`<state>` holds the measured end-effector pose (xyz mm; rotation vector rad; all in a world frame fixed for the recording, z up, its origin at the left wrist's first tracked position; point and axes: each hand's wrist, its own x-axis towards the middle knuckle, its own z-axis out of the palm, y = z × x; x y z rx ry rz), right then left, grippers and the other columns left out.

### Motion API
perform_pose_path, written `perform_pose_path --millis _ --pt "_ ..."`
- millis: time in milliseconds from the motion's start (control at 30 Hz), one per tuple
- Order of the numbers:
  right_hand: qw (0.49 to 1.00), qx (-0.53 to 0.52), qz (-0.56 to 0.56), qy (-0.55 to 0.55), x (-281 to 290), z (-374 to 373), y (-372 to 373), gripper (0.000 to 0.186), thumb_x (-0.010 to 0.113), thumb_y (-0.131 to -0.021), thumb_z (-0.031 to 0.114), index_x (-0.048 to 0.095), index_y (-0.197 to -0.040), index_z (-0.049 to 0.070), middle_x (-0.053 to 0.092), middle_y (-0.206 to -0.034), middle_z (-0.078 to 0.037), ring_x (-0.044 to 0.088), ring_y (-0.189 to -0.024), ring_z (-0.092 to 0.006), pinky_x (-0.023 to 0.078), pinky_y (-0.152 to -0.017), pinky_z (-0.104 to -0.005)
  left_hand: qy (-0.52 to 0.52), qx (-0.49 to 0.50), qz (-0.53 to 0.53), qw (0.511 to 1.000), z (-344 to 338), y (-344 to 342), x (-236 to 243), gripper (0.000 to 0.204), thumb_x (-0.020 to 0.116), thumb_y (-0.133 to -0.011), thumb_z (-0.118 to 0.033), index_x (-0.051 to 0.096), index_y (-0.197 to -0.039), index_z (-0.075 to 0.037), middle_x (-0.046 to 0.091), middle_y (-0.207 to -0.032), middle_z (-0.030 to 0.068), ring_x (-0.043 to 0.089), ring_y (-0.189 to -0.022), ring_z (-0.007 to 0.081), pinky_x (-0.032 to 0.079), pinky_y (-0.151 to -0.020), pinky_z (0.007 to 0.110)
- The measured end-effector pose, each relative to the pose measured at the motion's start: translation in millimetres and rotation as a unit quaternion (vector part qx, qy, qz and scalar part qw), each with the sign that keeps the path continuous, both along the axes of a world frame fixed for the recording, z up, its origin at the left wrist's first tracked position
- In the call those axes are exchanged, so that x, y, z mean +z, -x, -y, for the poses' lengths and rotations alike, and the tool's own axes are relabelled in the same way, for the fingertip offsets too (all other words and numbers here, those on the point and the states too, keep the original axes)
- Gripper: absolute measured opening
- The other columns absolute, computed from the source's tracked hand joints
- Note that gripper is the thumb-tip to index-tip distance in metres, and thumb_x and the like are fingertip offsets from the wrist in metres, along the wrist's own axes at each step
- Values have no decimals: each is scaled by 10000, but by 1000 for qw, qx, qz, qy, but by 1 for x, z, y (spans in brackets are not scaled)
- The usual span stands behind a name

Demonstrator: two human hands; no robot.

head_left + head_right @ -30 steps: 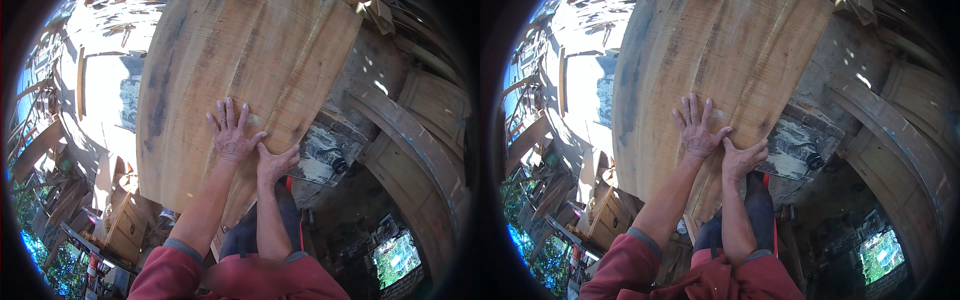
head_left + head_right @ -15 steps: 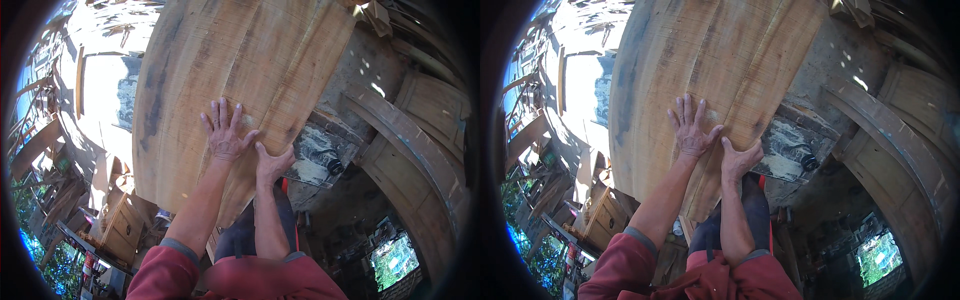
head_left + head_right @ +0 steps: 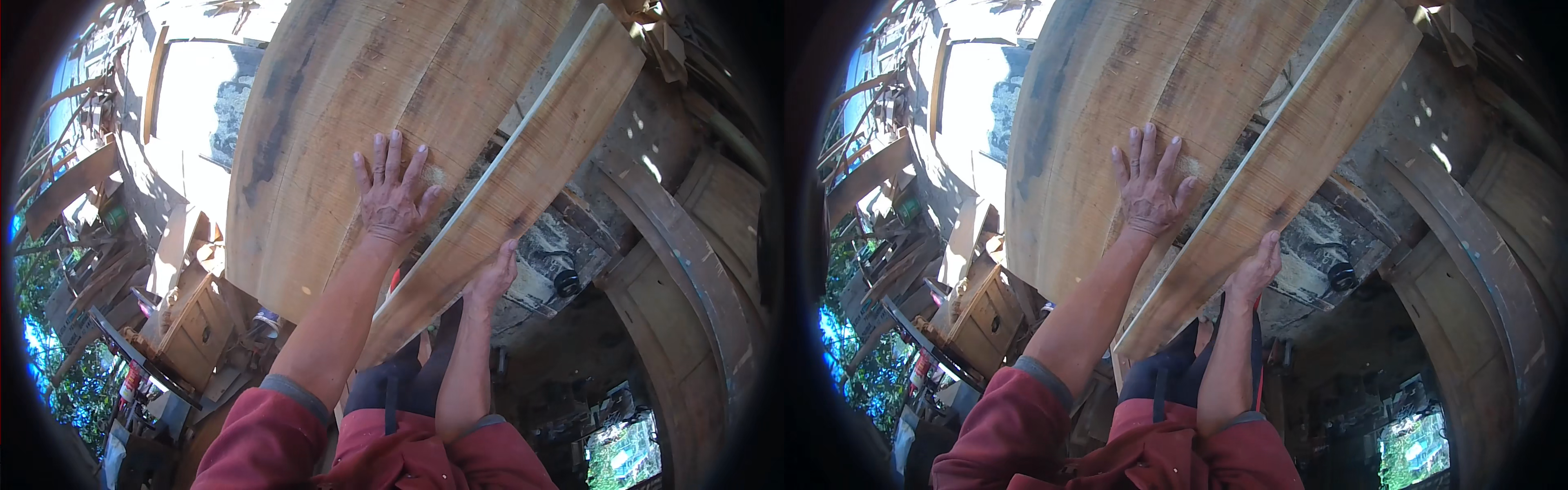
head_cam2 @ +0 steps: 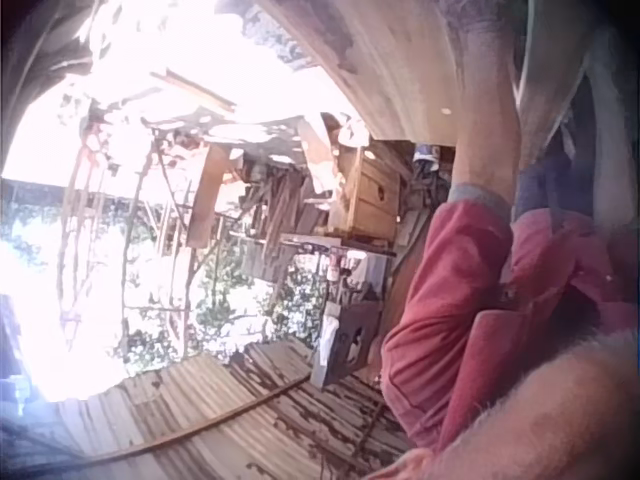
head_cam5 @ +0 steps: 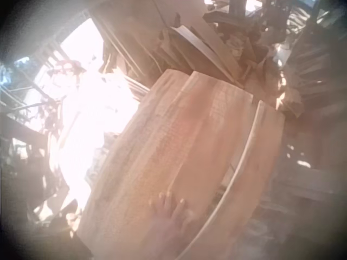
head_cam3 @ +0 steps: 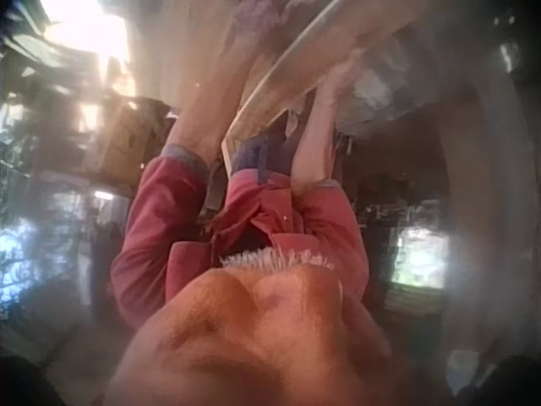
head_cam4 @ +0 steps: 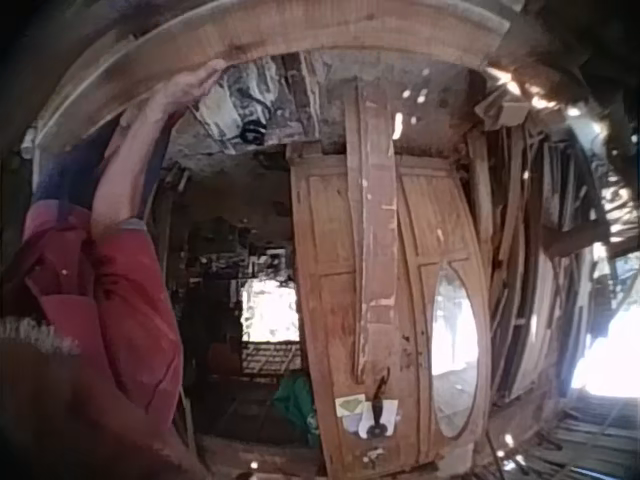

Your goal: The person picks up several wood planks, aligns them to check their edges, and then passes the edge of one plank across a jointer machine multiple times.

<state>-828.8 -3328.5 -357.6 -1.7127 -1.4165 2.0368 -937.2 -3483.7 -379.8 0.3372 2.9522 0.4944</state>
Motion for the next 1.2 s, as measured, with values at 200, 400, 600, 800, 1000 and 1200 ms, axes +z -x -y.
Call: perform_pose_path --millis 200,400,600,800,1000,1200 --pt "997 -35 -19 67 -10 -9 -20 506 411 -1081 422 533 -1323 -5 637 -1170 -119 652 -1018 -236 537 -874 -392 -5 10 2 1000 -2 -2 1 688 668 -872 -483 474 -1480 -227 253 -1639 155 161 -1539 358 41 -1214 609" --pt "997 -42 -39 60 -7 -5 -19 554 433 -1067 458 514 -1343 -16 608 -1221 -127 622 -1083 -236 512 -922 -378 -12 10 -1 1000 -4 -2 2 773 699 -825 -562 468 -1483 -227 257 -1639 146 169 -1538 345 46 -1212 610" --pt "999 -46 -14 -11 1 -3 -25 578 512 -1039 465 566 -1260 -67 630 -1187 -165 622 -1065 -242 491 -931 -369 -16 -1 -33 999 -2 -3 -3 1008 755 -676 -718 445 -1499 -224 243 -1644 157 181 -1536 343 62 -1210 615" --pt "996 -80 -5 -24 3 -5 -27 494 574 -1019 445 620 -1075 -44 662 -1034 -125 627 -932 -197 506 -840 -339 2 -18 -61 998 -5 -4 -6 1081 766 -638 -740 415 -1517 -218 236 -1646 163 174 -1536 353 64 -1208 622" --pt "997 -56 3 -48 -2 -2 -36 448 643 -989 426 624 -967 -20 639 -918 -69 577 -844 -142 488 -789 -313 13 -17 -63 998 -3 -6 -9 877 699 -787 -641 428 -1508 -222 257 -1639 161 179 -1532 373 74 -1205 623" --pt "995 4 27 -92 -10 9 -56 428 698 -959 403 634 -925 -19 638 -874 -59 561 -817 -121 470 -763 -297 22 -23 -89 996 0 -7 -20 598 571 -956 -472 465 -1486 -216 289 -1627 160 211 -1523 378 105 -1194 630"
